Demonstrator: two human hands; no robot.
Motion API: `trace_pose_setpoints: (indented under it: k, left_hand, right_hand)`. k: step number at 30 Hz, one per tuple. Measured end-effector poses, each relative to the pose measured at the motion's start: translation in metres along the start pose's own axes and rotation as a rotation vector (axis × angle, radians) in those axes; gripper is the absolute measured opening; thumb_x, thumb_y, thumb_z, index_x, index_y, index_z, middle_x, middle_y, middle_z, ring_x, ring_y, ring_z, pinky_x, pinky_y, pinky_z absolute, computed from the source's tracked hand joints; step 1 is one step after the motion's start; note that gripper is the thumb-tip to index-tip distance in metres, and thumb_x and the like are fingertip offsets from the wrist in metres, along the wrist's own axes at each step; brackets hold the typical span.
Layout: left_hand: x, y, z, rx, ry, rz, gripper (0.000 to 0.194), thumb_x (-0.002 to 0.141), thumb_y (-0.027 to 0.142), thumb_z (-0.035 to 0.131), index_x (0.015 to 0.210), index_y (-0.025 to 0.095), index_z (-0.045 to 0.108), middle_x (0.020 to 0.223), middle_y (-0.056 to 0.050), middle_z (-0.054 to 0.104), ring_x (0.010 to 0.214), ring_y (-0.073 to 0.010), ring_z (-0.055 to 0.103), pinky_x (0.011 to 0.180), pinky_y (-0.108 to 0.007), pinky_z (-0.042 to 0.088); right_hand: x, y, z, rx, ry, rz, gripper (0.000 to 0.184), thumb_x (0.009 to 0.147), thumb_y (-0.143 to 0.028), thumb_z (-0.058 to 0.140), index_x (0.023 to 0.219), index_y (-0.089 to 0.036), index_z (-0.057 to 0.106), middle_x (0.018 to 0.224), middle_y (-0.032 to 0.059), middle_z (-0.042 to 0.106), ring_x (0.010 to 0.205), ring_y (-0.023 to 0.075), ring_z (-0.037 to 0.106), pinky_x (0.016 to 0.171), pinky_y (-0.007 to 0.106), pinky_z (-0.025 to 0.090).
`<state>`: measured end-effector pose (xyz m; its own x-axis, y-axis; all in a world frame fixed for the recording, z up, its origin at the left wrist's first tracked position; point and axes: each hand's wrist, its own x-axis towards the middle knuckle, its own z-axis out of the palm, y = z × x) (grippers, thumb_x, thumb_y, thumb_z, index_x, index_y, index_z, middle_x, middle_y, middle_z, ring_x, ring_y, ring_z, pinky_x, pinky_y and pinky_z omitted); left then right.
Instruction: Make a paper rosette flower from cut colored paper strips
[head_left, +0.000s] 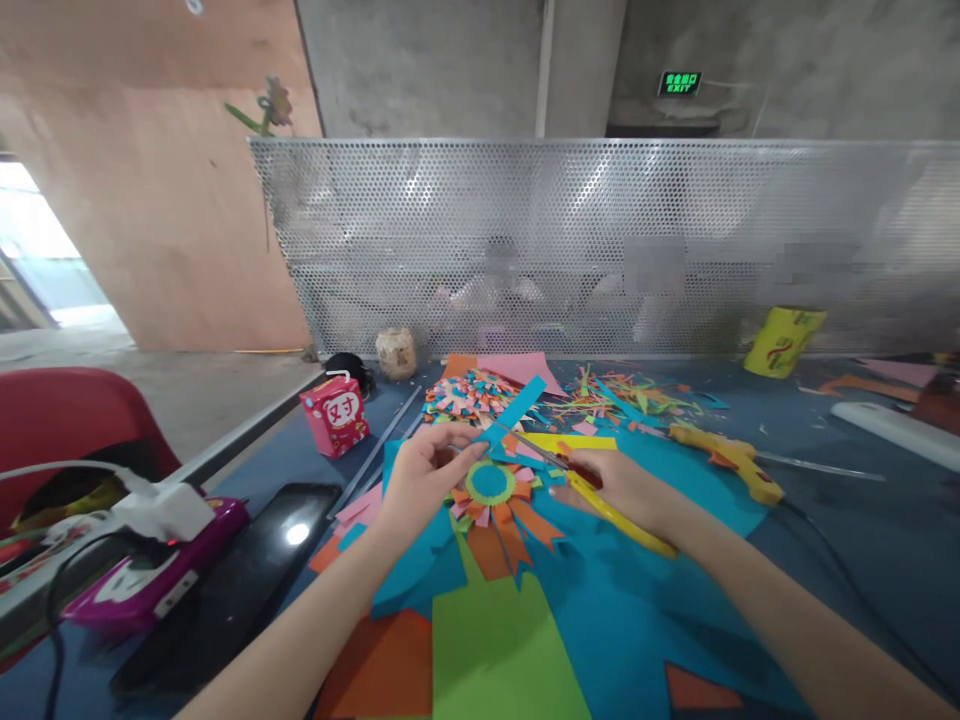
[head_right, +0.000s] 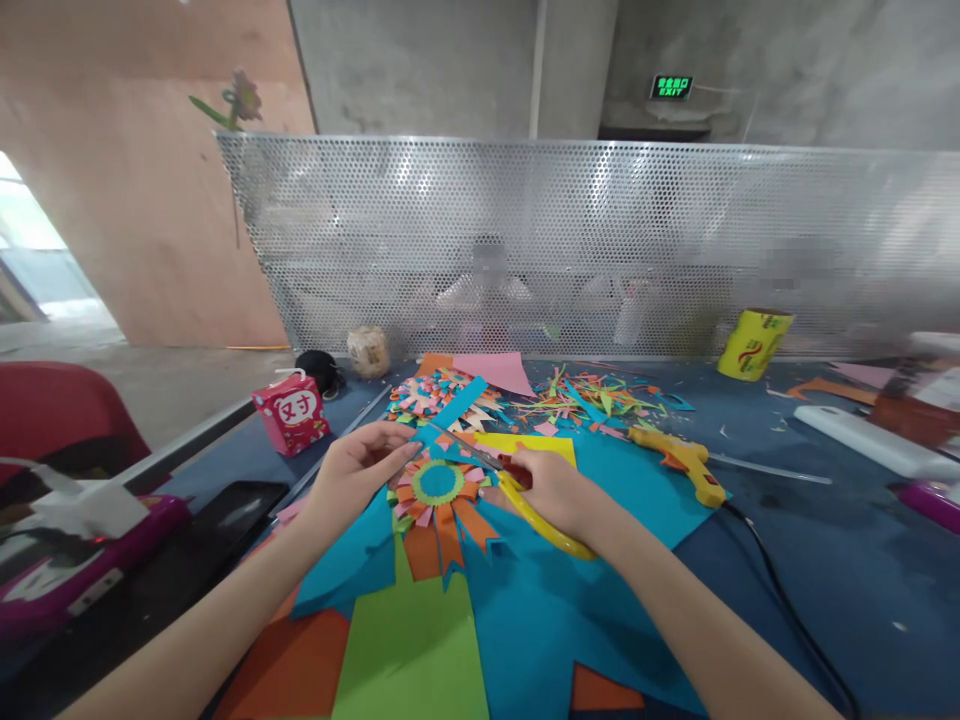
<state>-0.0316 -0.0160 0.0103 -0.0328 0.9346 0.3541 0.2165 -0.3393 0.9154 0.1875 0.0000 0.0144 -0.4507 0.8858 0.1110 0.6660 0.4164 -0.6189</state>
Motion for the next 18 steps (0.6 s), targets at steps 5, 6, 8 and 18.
trace_pose_setpoints:
  k: [5,6,8,18]
  left_hand:
    - [-0.0004,-0.0017,0.0017,-0.001,-0.026,0.009,0.024,0.067,0.034,0.062,0.081,0.015,0.059,0.059,0.003,0.053,0.043,-0.0056,0.045,0.041,-0.017,0.039]
    - [-0.0007,-0.0019,0.0018,-0.001,-0.033,0.010,0.024,0.067,0.034,0.062,0.081,0.015,0.058,0.060,0.002,0.054,0.043,-0.0053,0.045,0.040,-0.017,0.039]
    - [-0.0011,-0.0020,0.0022,-0.001,-0.048,0.012,0.024,0.068,0.034,0.062,0.081,0.015,0.058,0.061,0.002,0.054,0.043,-0.0051,0.045,0.040,-0.017,0.038]
    - [-0.0023,0.0000,0.0028,0.007,-0.048,0.005,0.023,0.068,0.037,0.061,0.075,0.016,0.054,0.064,0.002,0.054,0.044,-0.0059,0.048,0.041,-0.017,0.040]
  right_hand:
    - [0.0000,0.0000,0.0013,-0.006,-0.022,0.020,0.035,0.068,-0.053,0.050,0.063,-0.018,0.046,0.059,-0.0025,0.037,0.053,0.0101,0.034,0.047,0.022,0.028]
    - [-0.0002,-0.0001,0.0014,-0.001,-0.024,0.022,0.036,0.068,-0.053,0.050,0.064,-0.018,0.046,0.059,-0.0025,0.037,0.053,0.0100,0.034,0.047,0.022,0.028]
    - [-0.0005,-0.0001,0.0017,0.000,-0.019,0.022,0.036,0.068,-0.054,0.049,0.064,-0.018,0.045,0.059,-0.0027,0.037,0.053,0.0100,0.034,0.047,0.022,0.028]
    - [-0.0003,0.0041,0.0043,0.019,-0.009,-0.004,0.039,0.068,-0.056,0.050,0.069,-0.017,0.052,0.061,-0.0009,0.047,0.056,0.0128,0.043,0.050,0.024,0.034]
